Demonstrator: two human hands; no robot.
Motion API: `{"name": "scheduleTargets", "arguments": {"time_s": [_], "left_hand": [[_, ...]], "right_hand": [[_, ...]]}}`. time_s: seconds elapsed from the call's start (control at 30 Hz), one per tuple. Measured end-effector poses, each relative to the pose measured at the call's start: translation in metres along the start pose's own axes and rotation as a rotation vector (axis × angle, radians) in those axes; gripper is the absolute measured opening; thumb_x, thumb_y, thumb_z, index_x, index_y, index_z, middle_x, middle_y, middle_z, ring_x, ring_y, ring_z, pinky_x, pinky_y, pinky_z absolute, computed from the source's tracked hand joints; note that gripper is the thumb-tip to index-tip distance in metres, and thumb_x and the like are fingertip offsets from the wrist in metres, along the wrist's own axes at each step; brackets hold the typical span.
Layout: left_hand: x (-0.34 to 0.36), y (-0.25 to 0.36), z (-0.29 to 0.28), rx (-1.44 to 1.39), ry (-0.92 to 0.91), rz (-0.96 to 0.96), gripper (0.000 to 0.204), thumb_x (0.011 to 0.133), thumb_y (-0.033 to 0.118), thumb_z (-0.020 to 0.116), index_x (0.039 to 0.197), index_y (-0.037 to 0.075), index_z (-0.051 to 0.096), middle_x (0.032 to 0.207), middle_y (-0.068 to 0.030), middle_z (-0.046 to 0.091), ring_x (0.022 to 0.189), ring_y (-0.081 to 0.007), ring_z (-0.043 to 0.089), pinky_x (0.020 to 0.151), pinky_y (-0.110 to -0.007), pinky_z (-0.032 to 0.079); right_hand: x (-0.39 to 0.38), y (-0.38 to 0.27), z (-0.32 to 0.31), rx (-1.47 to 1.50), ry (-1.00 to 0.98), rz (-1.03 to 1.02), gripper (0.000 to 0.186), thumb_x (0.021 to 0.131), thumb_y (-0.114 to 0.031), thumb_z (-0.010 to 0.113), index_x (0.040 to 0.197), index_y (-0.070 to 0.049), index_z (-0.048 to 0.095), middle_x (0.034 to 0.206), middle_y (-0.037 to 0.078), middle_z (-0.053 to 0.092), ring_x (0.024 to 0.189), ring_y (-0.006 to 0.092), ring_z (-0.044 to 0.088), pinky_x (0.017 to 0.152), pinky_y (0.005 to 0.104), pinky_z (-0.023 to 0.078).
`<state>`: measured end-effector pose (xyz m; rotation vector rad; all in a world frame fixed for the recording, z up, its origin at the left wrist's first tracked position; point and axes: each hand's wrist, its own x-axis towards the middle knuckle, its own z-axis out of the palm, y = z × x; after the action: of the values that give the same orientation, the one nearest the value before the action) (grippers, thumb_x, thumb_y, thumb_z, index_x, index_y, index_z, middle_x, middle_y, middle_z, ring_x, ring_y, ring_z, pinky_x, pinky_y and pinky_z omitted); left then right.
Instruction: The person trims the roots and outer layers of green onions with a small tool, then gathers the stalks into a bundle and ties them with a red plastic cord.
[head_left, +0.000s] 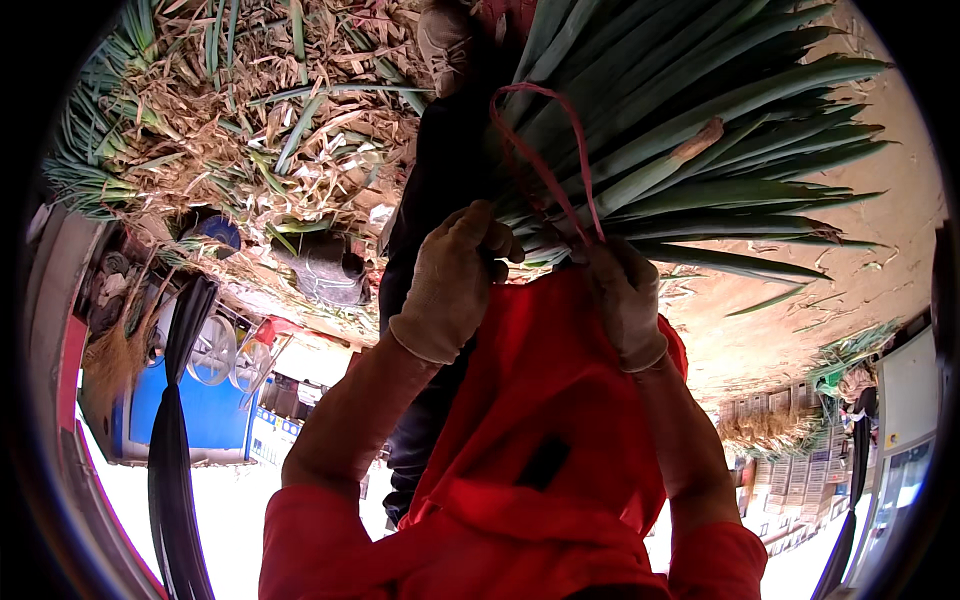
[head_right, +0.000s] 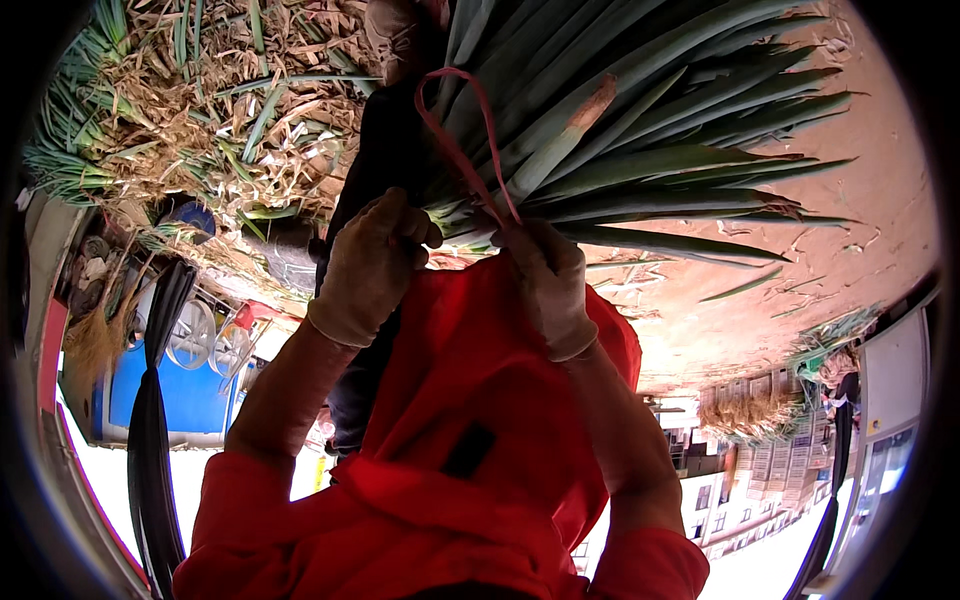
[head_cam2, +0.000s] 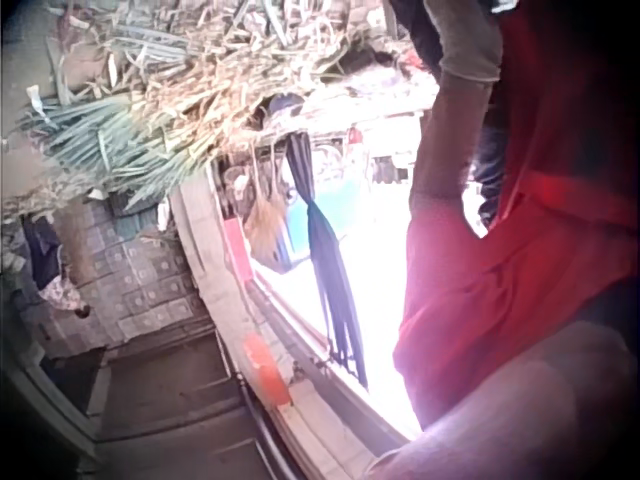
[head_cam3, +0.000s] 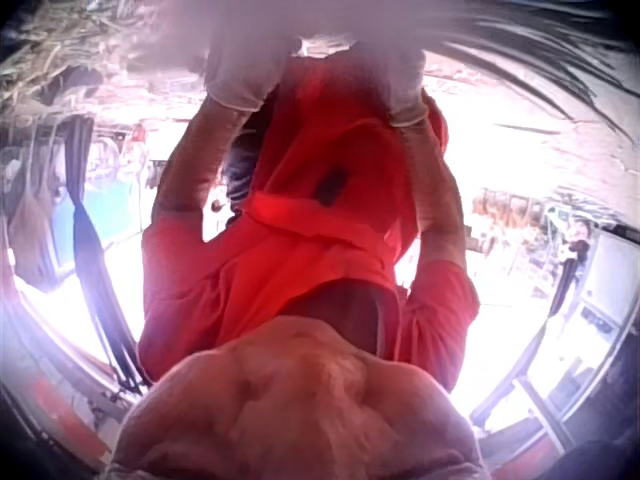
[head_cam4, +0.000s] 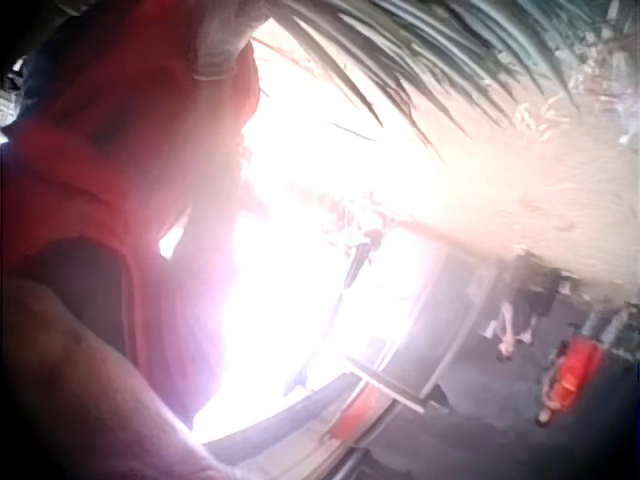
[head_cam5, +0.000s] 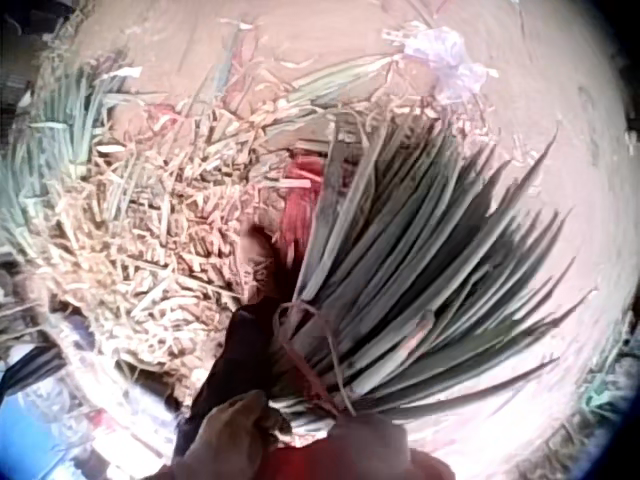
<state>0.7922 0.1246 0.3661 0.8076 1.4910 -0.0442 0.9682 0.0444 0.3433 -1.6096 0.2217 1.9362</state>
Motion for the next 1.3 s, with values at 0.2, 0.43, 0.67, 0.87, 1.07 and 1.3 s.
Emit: {"name": "scheduleTargets", "arguments": {"time_s": [0.2, 0.43, 0.67, 0.87, 1.07, 1.3], "left_hand": [[0.046, -0.012, -0.036, -0.501, -0.103, -0.24, 0.019, 0.089, -0.011, 0.045, 0.082, 0.007, 0.04, 0.074, -0.0001, 0.039, 0.067, -0.0118, 0.046, 0.056, -0.024, 0.039], [0.086, 0.006, -0.053, -0.477, -0.048, -0.515, 0.018, 0.094, -0.003, 0.042, 0.081, 0.009, 0.038, 0.074, 0.002, 0.033, 0.063, -0.0107, 0.038, 0.058, -0.024, 0.037], [0.158, 0.009, -0.074, -0.077, -0.331, -0.305, 0.018, 0.098, 0.016, 0.042, 0.083, 0.008, 0.048, 0.077, 0.0009, 0.048, 0.07, -0.0114, 0.053, 0.059, -0.024, 0.041], [0.157, -0.005, -0.085, -0.267, -0.27, -0.423, 0.029, 0.092, 0.002, 0.05, 0.121, 0.001, 0.055, 0.097, -0.0058, 0.066, 0.09, -0.0154, 0.065, 0.072, -0.027, 0.054], [0.118, 0.003, -0.077, -0.263, -0.214, -0.333, 0.029, 0.098, 0.025, 0.039, 0.072, 0.012, 0.042, 0.071, 0.0018, 0.044, 0.067, -0.01, 0.051, 0.056, -0.024, 0.035], [0.125, -0.011, -0.075, -0.331, -0.155, -0.4, 0.029, 0.094, 0.03, 0.046, 0.071, 0.013, 0.044, 0.069, 0.001, 0.046, 0.066, -0.0119, 0.052, 0.056, -0.024, 0.034]], "right_hand": [[0.012, 0.001, 0.004, 0.051, -0.094, -0.04, 0.011, 0.094, -0.004, 0.055, 0.091, 0.0, 0.065, 0.065, -0.006, 0.044, 0.054, 0.0003, 0.032, 0.049, 0.0188, 0.026], [0.027, -0.001, 0.001, -0.267, -0.148, -0.164, 0.013, 0.09, 0.0, 0.054, 0.094, 0.003, 0.066, 0.07, 0.004, 0.06, 0.06, 0.0062, 0.048, 0.055, 0.0217, 0.039], [0.06, 0.006, -0.005, -0.371, -0.185, -0.257, 0.013, 0.088, 0.0, 0.054, 0.093, 0.002, 0.067, 0.072, 0.007, 0.063, 0.06, 0.0072, 0.051, 0.056, 0.0217, 0.041], [0.055, -0.001, 0.001, -0.439, -0.164, -0.248, 0.017, 0.09, -0.004, 0.052, 0.095, 0.001, 0.068, 0.07, 0.005, 0.062, 0.057, 0.0074, 0.047, 0.053, 0.023, 0.039], [0.037, -0.006, 0.011, -0.375, -0.117, -0.127, 0.014, 0.091, 0.0, 0.052, 0.095, 0.001, 0.066, 0.066, -0.001, 0.053, 0.057, 0.0031, 0.039, 0.054, 0.0193, 0.035], [0.037, -0.01, 0.012, -0.445, -0.112, -0.101, 0.016, 0.089, 0.003, 0.051, 0.095, 0.002, 0.066, 0.072, 0.003, 0.061, 0.06, 0.0052, 0.046, 0.057, 0.0205, 0.04]]}}
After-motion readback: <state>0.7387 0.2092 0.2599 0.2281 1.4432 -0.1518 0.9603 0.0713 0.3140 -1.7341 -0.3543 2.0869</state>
